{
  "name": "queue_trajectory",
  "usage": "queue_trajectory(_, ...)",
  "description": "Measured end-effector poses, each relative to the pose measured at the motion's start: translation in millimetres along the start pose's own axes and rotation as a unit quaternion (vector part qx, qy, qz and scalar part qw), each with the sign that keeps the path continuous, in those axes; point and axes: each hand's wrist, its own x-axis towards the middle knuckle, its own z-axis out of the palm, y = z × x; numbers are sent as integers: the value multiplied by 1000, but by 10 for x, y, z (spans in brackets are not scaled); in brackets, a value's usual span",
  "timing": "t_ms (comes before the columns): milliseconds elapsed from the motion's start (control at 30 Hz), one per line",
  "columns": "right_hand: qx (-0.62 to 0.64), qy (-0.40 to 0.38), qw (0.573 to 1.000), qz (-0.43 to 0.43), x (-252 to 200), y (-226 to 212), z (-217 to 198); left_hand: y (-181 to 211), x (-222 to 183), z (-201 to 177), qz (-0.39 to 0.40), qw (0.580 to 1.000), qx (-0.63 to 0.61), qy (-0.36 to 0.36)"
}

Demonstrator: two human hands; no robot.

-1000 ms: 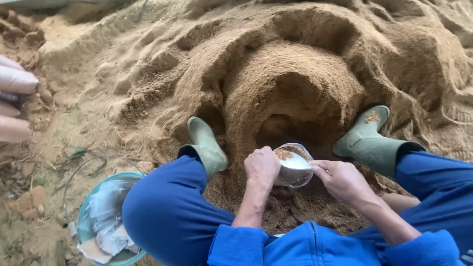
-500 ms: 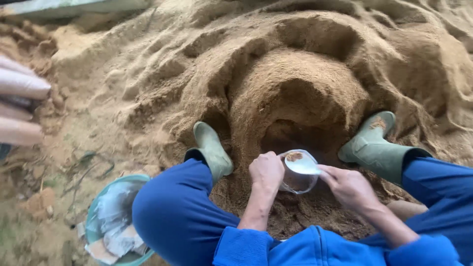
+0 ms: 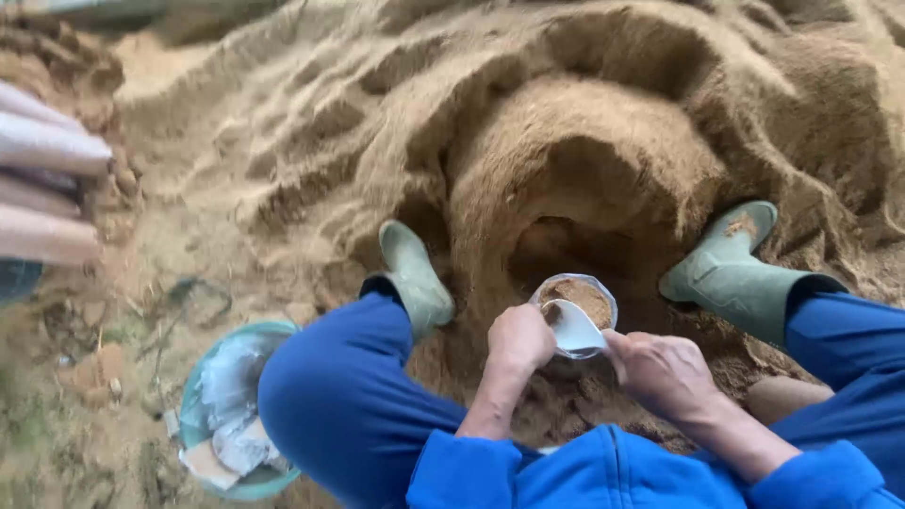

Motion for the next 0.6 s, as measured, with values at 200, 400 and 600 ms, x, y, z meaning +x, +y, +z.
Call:
queue_trajectory(200, 56, -64, 996, -4, 302, 394, -509, 87, -108, -152, -19, 999, 39, -24)
queue_trajectory(400, -118, -22, 980, -160, 617, 808, -689, 121, -56, -132, -16, 996, 67, -49)
queue_trajectory(600, -117, -93, 953, -262, 901, 828, -634, 33, -30, -16, 18, 997, 77, -19)
